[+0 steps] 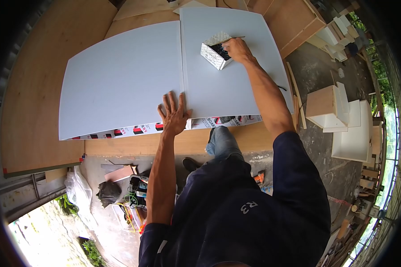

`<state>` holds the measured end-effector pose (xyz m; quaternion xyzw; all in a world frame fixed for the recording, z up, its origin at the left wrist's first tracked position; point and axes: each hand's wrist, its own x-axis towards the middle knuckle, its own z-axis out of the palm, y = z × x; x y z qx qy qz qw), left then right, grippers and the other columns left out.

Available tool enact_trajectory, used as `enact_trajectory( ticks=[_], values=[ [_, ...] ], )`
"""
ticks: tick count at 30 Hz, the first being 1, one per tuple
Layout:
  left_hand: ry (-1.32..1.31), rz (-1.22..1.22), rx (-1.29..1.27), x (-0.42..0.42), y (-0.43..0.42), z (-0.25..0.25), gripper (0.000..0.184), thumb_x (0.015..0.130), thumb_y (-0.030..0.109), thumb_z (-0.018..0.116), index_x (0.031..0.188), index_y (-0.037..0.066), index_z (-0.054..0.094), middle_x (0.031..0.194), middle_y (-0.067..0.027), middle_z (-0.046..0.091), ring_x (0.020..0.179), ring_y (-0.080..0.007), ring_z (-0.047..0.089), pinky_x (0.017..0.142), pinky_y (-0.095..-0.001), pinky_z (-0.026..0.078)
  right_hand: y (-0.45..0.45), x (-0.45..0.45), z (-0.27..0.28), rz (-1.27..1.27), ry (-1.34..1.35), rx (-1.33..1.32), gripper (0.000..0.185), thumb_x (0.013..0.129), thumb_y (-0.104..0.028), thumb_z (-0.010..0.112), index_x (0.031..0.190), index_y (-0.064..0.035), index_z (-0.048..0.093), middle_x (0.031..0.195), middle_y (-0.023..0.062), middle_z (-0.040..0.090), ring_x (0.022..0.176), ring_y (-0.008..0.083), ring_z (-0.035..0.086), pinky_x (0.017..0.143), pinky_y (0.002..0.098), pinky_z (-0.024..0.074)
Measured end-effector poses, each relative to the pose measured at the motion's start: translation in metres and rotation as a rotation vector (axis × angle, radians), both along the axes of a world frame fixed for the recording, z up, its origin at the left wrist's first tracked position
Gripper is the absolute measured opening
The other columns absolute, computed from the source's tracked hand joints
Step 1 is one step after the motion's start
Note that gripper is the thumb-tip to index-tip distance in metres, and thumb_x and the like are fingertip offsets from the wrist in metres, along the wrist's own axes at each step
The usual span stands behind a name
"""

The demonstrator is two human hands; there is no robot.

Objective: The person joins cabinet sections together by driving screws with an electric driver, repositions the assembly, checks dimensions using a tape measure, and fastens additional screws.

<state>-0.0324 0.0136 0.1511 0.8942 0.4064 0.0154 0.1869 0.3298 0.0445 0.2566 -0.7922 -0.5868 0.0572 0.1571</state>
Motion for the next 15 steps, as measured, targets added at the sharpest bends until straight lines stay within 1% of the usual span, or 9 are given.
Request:
enact_trajectory(
  ticks=[2, 6, 8, 12, 15],
  values=[
    [0.014, 0.008, 0.005, 0.0006, 0.0002, 0.0007, 0.076, 0.098, 0.047, 0.051, 0.159, 0.020, 0.016, 0.164, -0.0234, -0.001, 0.152, -0.0418, -0.005, 0.114, -0.0665, 0.002, -0.0025, 0.0006, 0.0031, 0.019, 0.019, 0.057, 0.023, 0.086, -0.007, 0.069, 0.108, -0.0089, 0.075, 0.104, 0.0206, 0.071, 0.096, 0.0342, 0.069, 0.085, 0.0407, 0.0552],
    [-0.008, 0.007, 0.000, -0.0002, -0.0001, -0.0006, 0.076, 0.097, 0.046, 0.052, 0.159, 0.020, 0.017, 0.164, -0.0240, 0.000, 0.151, -0.0425, -0.005, 0.114, -0.0670, 0.002, -0.0064, -0.0009, 0.0059, -0.036, 0.088, 0.047, 0.022, 0.087, -0.007, 0.068, 0.108, -0.0087, 0.075, 0.102, 0.0212, 0.071, 0.095, 0.0347, 0.069, 0.085, 0.0405, 0.0550],
    [-0.015, 0.008, 0.007, 0.0001, 0.0004, -0.0019, 0.076, 0.097, 0.045, 0.053, 0.159, 0.019, 0.018, 0.164, -0.0248, 0.000, 0.151, -0.0433, -0.005, 0.114, -0.0675, 0.003, -0.0051, -0.0010, 0.0041, -0.056, 0.102, 0.095, 0.021, 0.084, -0.004, 0.067, 0.102, -0.0100, 0.077, 0.098, 0.0135, 0.074, 0.094, 0.0298, 0.070, 0.086, 0.0372, 0.0550],
    [-0.013, 0.001, 0.027, -0.0006, 0.0008, -0.0026, 0.075, 0.097, 0.045, 0.053, 0.159, 0.019, 0.019, 0.164, -0.0253, 0.000, 0.151, -0.0440, -0.005, 0.113, -0.0679, 0.003, -0.0052, -0.0025, 0.0038, -0.095, 0.131, 0.072, 0.019, 0.084, -0.006, 0.067, 0.099, -0.0085, 0.077, 0.096, 0.0132, 0.075, 0.093, 0.0292, 0.071, 0.086, 0.0366, 0.0550],
    [-0.025, 0.006, 0.010, 0.0000, 0.0006, -0.0011, 0.075, 0.097, 0.044, 0.052, 0.159, 0.019, 0.019, 0.164, -0.0253, 0.000, 0.151, -0.0436, -0.005, 0.114, -0.0678, 0.003, -0.0064, -0.0044, 0.0049, -0.105, 0.198, 0.131, 0.016, 0.083, -0.007, 0.067, 0.095, -0.0059, 0.077, 0.094, 0.0125, 0.075, 0.093, 0.0300, 0.071, 0.087, 0.0373, 0.0547]
  ],
)
